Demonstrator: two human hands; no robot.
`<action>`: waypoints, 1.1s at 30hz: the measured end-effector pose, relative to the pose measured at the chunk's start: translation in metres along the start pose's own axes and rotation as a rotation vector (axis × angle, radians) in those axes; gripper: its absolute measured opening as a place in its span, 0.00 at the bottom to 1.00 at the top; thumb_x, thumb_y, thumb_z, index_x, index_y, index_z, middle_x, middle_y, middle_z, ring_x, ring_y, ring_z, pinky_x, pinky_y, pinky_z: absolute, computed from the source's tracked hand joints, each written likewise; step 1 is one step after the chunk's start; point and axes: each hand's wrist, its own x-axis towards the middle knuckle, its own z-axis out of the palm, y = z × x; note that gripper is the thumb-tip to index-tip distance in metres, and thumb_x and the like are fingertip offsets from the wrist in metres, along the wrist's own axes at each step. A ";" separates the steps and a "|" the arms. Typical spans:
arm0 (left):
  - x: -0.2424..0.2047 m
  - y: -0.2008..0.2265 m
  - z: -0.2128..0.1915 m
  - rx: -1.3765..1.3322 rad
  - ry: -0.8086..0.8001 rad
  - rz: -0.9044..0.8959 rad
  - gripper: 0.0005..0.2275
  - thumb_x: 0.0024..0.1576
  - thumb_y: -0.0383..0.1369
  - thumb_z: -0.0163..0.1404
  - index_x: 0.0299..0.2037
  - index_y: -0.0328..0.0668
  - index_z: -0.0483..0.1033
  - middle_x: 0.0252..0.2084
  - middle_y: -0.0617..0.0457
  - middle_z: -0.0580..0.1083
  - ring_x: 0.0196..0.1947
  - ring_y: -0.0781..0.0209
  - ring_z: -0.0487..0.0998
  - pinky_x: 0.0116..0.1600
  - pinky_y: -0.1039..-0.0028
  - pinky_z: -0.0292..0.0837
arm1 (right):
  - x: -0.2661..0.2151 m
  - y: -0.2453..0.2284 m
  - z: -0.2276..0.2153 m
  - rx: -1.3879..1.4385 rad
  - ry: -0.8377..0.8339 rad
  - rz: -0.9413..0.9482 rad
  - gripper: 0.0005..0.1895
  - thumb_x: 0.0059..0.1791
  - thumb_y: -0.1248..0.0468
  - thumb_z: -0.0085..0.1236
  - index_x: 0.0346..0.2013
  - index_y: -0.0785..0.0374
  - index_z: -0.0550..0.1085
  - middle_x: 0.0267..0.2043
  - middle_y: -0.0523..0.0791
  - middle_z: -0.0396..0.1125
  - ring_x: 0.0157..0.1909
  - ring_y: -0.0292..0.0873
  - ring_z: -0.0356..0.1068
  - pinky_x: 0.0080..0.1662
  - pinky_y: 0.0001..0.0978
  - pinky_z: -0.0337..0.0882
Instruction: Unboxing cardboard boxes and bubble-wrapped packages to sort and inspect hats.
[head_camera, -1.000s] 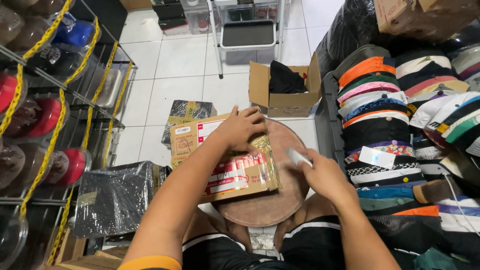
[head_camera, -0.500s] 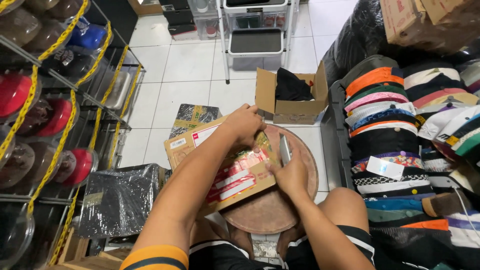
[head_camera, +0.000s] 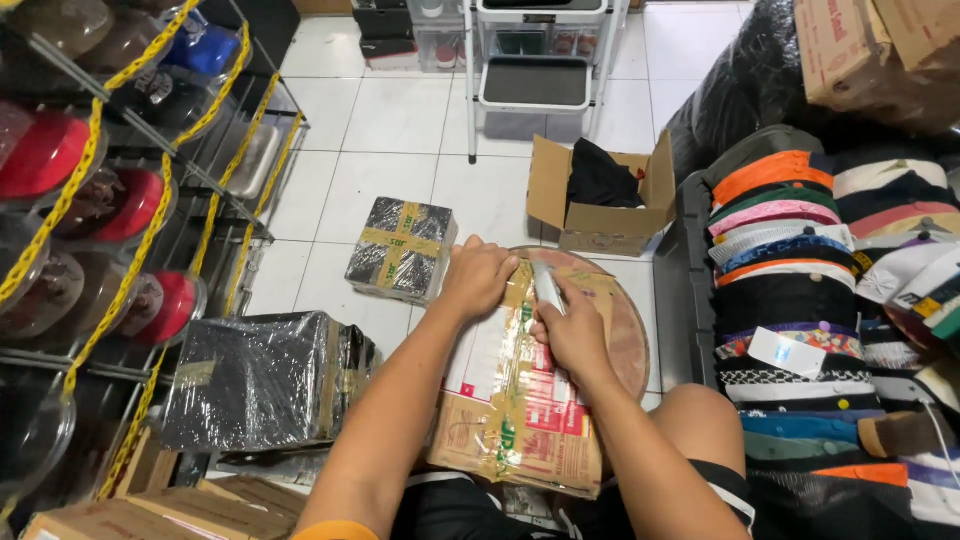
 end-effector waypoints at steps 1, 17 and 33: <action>0.001 -0.001 0.001 -0.001 0.006 -0.007 0.20 0.66 0.51 0.35 0.35 0.54 0.79 0.34 0.53 0.77 0.46 0.54 0.72 0.55 0.59 0.64 | 0.003 -0.002 0.001 -0.005 -0.007 -0.004 0.30 0.49 0.69 0.52 0.68 0.67 0.64 0.33 0.62 0.74 0.30 0.49 0.79 0.31 0.34 0.81; -0.015 0.002 0.005 -0.302 0.231 -0.062 0.22 0.62 0.51 0.41 0.21 0.51 0.75 0.23 0.51 0.74 0.39 0.51 0.73 0.51 0.63 0.61 | 0.024 0.010 0.014 -0.783 0.026 0.019 0.30 0.49 0.48 0.52 0.67 0.38 0.69 0.53 0.49 0.75 0.60 0.55 0.71 0.57 0.51 0.73; -0.055 -0.029 -0.065 -1.263 0.144 -0.299 0.15 0.47 0.34 0.66 0.17 0.41 0.70 0.14 0.55 0.65 0.19 0.63 0.69 0.27 0.77 0.66 | -0.011 0.004 0.012 -0.175 0.139 -0.177 0.26 0.50 0.64 0.53 0.65 0.60 0.70 0.27 0.54 0.73 0.22 0.47 0.75 0.28 0.38 0.76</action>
